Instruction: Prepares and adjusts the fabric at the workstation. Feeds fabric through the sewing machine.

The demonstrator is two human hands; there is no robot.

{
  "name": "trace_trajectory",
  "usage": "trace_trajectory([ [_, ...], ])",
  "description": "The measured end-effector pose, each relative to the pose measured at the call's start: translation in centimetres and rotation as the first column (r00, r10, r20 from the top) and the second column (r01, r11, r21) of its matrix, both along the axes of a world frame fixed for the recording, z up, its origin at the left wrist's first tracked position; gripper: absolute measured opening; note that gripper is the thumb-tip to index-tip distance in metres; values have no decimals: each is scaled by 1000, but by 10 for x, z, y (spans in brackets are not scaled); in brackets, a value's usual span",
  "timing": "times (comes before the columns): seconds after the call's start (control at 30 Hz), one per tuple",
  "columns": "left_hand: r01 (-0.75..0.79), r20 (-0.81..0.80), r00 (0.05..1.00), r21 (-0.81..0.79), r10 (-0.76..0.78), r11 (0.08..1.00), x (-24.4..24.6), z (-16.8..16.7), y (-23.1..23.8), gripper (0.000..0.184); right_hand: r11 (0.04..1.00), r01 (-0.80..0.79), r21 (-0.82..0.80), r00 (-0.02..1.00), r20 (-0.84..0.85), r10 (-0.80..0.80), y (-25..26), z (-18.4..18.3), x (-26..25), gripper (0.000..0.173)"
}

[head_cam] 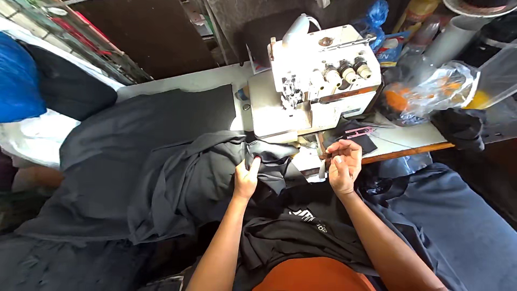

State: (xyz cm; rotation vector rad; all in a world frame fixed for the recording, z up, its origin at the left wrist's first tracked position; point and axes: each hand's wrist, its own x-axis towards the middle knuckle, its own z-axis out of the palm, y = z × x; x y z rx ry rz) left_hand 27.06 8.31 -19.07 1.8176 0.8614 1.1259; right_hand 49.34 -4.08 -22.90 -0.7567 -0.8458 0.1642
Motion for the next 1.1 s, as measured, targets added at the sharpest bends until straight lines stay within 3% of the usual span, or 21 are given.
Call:
trace_trajectory([
  [0.23, 6, 4, 1000, 10, -6, 1000, 0, 0, 0, 18, 998, 58, -13, 998, -8, -58, 32, 19, 21, 32],
  [0.47, 12, -1, 1000, 11, -12, 1000, 0, 1, 0, 19, 1000, 15, 23, 999, 39, -16, 2, 0, 18, 38],
  [0.7, 22, -20, 1000, 3, -22, 1000, -1, -2, 2, 18, 997, 60, 56, 997, 37, -62, 25, 18, 38, 37],
  [0.9, -3, -42, 999, 4, 3, 1000, 0, 6, -2, 20, 996, -47, 82, 998, -39, 50, -1, 1, 23, 38],
  [1.1, 25, -19, 999, -28, -26, 999, -1, 0, 3, 17, 994, 18, 105, 999, -51, -13, 22, 18, 41, 40],
])
